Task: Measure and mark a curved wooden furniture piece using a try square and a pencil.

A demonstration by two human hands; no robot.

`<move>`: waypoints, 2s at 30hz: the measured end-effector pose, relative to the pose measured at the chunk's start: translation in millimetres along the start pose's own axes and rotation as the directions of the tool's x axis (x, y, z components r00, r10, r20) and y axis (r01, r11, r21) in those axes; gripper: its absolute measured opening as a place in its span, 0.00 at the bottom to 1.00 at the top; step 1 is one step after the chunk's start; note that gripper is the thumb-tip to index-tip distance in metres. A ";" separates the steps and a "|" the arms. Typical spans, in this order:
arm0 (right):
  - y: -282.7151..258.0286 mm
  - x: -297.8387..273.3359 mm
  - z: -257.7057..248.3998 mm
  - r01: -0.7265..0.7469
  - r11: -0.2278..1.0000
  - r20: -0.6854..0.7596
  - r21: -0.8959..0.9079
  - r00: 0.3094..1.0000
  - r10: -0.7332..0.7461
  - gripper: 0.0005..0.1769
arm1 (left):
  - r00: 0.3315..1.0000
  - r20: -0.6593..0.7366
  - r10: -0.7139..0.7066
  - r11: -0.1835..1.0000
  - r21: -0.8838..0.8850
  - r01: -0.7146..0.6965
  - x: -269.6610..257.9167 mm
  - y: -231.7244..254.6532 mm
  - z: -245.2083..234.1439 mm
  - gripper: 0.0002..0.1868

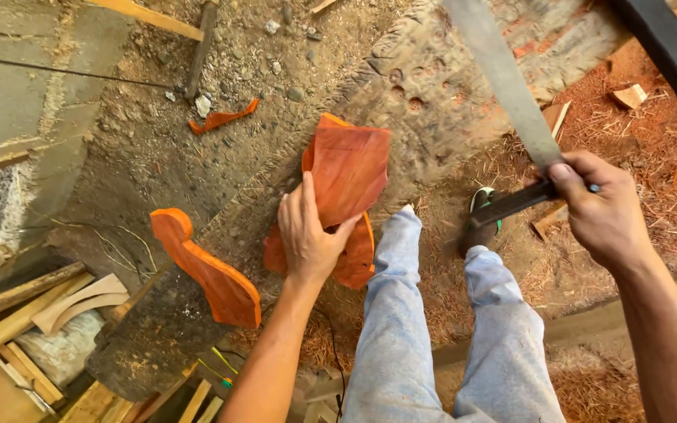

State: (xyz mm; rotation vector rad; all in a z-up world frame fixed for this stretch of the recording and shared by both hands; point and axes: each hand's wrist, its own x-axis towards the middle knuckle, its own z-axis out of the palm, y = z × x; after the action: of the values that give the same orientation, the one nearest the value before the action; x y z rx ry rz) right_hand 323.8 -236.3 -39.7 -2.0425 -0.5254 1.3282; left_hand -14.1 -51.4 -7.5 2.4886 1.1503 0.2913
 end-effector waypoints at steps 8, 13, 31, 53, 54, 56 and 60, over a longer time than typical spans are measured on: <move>64.1 -43.8 -17.0 -0.126 0.988 -0.022 0.084 0.991 0.129 0.13 | 0.740 -0.392 -0.547 0.793 0.039 0.607 -56.7 -10.8 -33.1 0.56; 103.1 -49.4 -9.8 -0.134 0.986 0.028 0.098 0.991 0.132 0.14 | 0.445 -0.506 -0.738 0.483 0.064 0.873 -148.8 -112.6 -48.3 0.56; 58.1 -18.8 26.7 -0.035 0.999 0.089 -0.041 0.995 0.038 0.15 | 0.486 -0.302 -0.820 0.466 0.140 0.874 -120.1 -69.0 -49.1 0.58; -38.5 35.2 164.6 0.040 0.966 0.247 0.254 0.963 -0.105 0.17 | 0.988 -0.051 -0.145 0.988 0.051 0.148 24.8 5.3 62.0 0.47; -40.0 33.9 163.4 0.038 0.966 0.245 0.254 0.964 -0.102 0.17 | 0.988 -0.049 -0.144 0.988 0.049 0.147 24.0 4.5 63.0 0.47; -44.6 33.3 161.3 0.077 0.974 0.251 0.214 0.959 -0.131 0.17 | 0.990 -0.088 -0.114 0.993 0.029 0.117 24.8 2.0 64.5 0.46; -35.5 35.1 167.2 0.050 0.961 0.258 0.274 0.958 -0.123 0.17 | 0.991 -0.076 -0.112 0.992 0.053 0.116 22.6 4.5 62.4 0.47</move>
State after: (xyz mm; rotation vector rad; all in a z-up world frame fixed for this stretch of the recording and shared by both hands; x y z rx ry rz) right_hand 186.1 -139.5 -85.9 -1.6125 -0.5200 1.5470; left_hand 24.8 -52.6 -61.5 2.4673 1.3432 0.3236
